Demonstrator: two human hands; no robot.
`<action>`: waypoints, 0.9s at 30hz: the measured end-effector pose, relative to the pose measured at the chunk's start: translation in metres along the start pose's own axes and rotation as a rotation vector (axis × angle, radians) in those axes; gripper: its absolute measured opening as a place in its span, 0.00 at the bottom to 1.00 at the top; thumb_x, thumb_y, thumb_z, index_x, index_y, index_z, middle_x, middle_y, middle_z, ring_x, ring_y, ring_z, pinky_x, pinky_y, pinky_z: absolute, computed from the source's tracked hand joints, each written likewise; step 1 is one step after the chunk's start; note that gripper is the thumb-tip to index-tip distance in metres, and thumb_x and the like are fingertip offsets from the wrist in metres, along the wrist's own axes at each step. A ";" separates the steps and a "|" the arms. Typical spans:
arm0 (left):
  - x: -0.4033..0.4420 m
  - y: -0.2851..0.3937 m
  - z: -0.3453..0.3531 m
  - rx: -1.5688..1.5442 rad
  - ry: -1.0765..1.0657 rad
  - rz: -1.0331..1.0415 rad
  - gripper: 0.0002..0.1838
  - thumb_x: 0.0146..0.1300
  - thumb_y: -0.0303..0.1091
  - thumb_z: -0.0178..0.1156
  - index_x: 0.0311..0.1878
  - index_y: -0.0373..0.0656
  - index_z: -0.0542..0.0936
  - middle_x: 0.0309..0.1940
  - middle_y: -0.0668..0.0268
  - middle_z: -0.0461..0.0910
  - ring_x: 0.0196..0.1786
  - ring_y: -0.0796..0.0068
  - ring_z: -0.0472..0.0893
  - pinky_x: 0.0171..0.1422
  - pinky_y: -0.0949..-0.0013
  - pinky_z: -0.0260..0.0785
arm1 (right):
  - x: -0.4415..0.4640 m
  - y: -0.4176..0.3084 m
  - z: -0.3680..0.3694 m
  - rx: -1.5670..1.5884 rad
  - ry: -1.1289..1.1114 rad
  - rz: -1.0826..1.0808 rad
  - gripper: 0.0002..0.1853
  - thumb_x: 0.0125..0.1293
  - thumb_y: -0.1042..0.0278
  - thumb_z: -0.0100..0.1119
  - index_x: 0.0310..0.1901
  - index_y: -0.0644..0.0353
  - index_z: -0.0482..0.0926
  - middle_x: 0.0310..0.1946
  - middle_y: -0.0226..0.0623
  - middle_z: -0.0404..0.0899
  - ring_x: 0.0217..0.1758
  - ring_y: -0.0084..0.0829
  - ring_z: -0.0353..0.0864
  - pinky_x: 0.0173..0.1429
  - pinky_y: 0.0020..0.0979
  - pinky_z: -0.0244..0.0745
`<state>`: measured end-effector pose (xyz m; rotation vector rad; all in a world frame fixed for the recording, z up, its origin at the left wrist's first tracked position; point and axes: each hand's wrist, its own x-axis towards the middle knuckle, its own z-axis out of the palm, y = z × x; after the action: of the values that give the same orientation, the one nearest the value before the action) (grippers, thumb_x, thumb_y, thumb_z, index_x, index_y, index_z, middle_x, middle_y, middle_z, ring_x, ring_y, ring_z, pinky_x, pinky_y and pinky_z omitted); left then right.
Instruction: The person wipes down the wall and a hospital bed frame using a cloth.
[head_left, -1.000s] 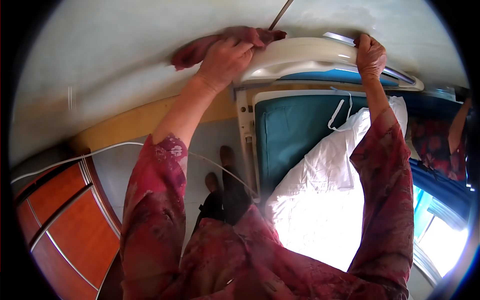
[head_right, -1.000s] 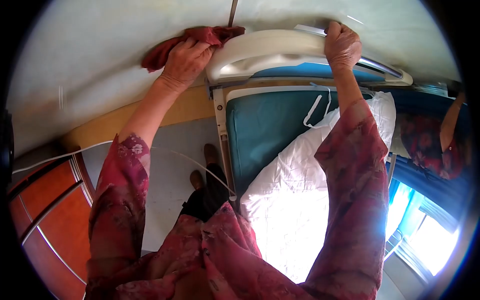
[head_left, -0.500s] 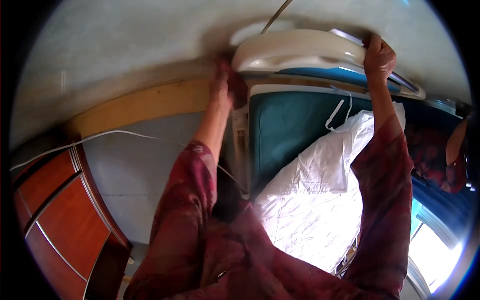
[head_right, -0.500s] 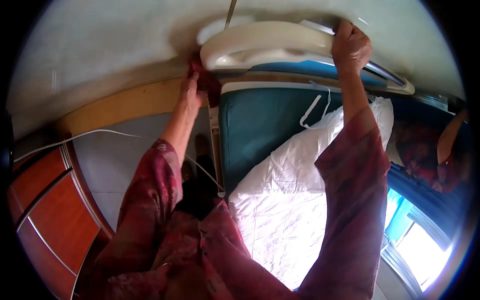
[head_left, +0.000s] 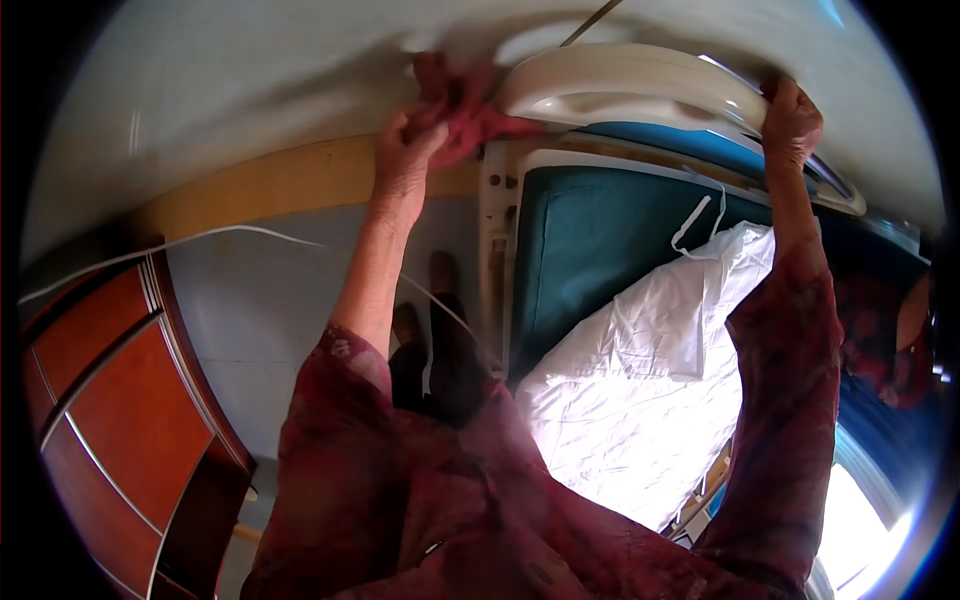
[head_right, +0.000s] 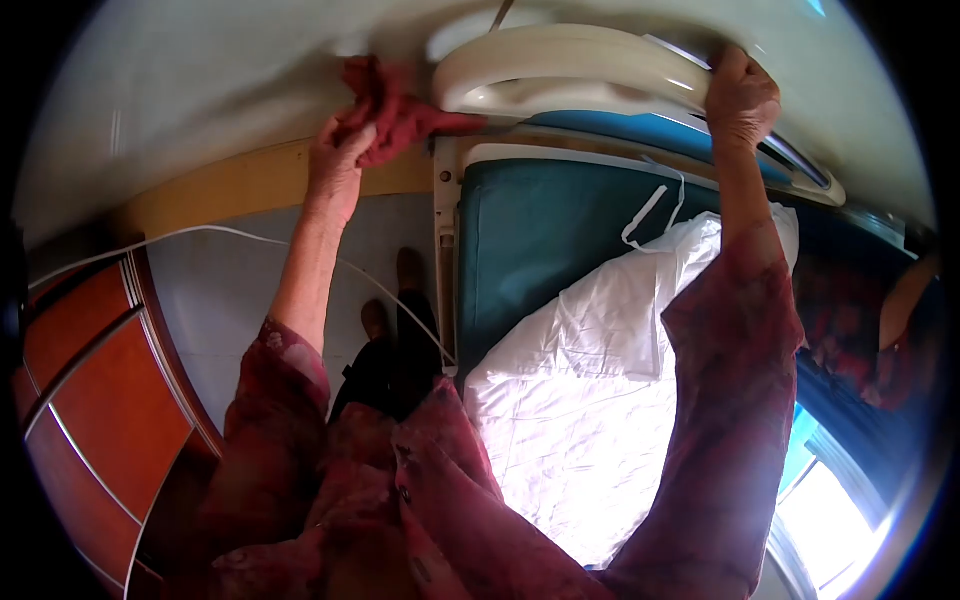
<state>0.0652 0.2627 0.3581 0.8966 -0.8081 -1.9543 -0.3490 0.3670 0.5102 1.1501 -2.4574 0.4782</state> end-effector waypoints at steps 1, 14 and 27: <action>-0.004 -0.012 -0.010 0.140 0.009 -0.084 0.19 0.62 0.24 0.60 0.57 0.41 0.74 0.48 0.62 0.79 0.51 0.70 0.79 0.58 0.64 0.73 | 0.002 0.007 0.000 -0.155 -0.005 -0.149 0.11 0.60 0.58 0.52 0.31 0.48 0.84 0.33 0.43 0.84 0.38 0.52 0.82 0.42 0.44 0.75; 0.010 -0.156 -0.038 1.548 -0.416 0.360 0.27 0.53 0.15 0.51 0.57 0.46 0.76 0.53 0.58 0.78 0.56 0.50 0.75 0.64 0.59 0.66 | 0.008 0.008 0.000 -0.008 -0.029 -0.048 0.20 0.65 0.53 0.44 0.29 0.49 0.87 0.32 0.34 0.86 0.40 0.36 0.85 0.48 0.32 0.74; -0.077 -0.145 -0.062 0.921 -0.366 0.340 0.17 0.59 0.23 0.53 0.52 0.45 0.78 0.53 0.57 0.77 0.54 0.53 0.78 0.54 0.59 0.72 | 0.018 0.041 0.004 0.198 -0.042 -0.013 0.17 0.68 0.59 0.52 0.44 0.63 0.85 0.39 0.34 0.86 0.40 0.26 0.83 0.50 0.28 0.75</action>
<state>0.0881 0.3827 0.2322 0.8112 -2.0187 -1.4200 -0.3923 0.3787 0.5095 1.2638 -2.4811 0.7137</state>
